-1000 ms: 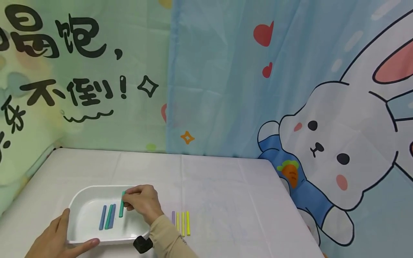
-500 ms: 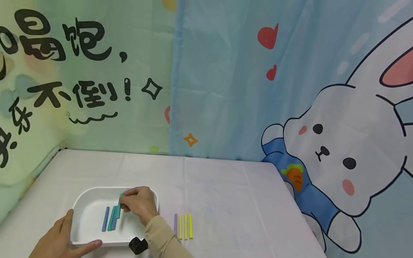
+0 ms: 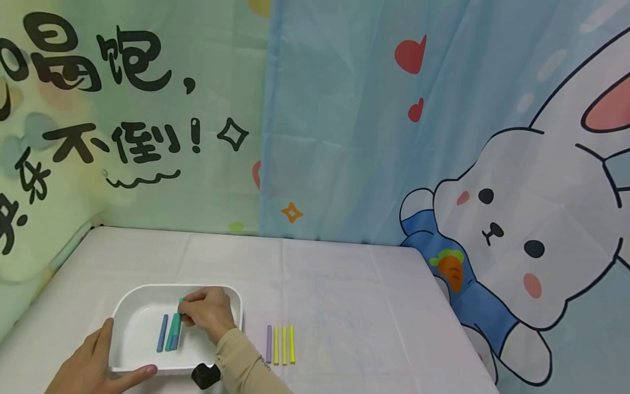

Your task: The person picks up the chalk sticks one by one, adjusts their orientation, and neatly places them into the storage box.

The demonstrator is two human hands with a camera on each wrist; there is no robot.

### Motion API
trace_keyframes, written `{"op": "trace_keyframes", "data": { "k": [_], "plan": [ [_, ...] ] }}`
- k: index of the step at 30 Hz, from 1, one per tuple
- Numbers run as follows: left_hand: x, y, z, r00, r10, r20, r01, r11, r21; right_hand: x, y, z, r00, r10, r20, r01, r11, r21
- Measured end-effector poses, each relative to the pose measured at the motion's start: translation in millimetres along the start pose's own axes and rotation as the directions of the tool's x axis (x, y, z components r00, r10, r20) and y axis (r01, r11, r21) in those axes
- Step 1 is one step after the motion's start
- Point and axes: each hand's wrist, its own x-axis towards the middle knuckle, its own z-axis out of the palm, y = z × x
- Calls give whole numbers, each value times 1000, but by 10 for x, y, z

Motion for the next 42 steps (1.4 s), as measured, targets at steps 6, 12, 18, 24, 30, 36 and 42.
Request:
{"op": "trace_keyframes", "data": {
  "k": [6, 12, 18, 24, 30, 36, 42],
  "plan": [
    [8, 8, -19, 1000, -6, 21, 6, 1000, -5, 3, 28, 32, 1000, 9, -10, -9, 1000, -8],
    [0, -2, -10, 1000, -7, 18, 8, 1000, -16, 8, 39, 54, 1000, 15, -23, -16, 999, -37],
    [3, -12, -2, 1000, -4, 10, 4, 1000, -13, 0, 64, 81, 999, 31, -45, -34, 997, -64],
    [1, 5, -34, 1000, 2, 12, -2, 1000, -11, -6, 97, 110, 997, 35, -65, -41, 994, -104],
    [10, 17, -47, 1000, 7, 15, -7, 1000, -9, 6, 135, 126, 996, 36, -86, -49, 988, -149],
    [16, 18, -41, 1000, 17, 2, -17, 1000, -8, 13, 157, 130, 996, 26, -88, -40, 987, -156],
    [-3, 15, -27, 1000, 21, -16, -21, 1000, -10, 34, 201, 149, 995, 21, -94, -35, 988, -152]
  ]
}}
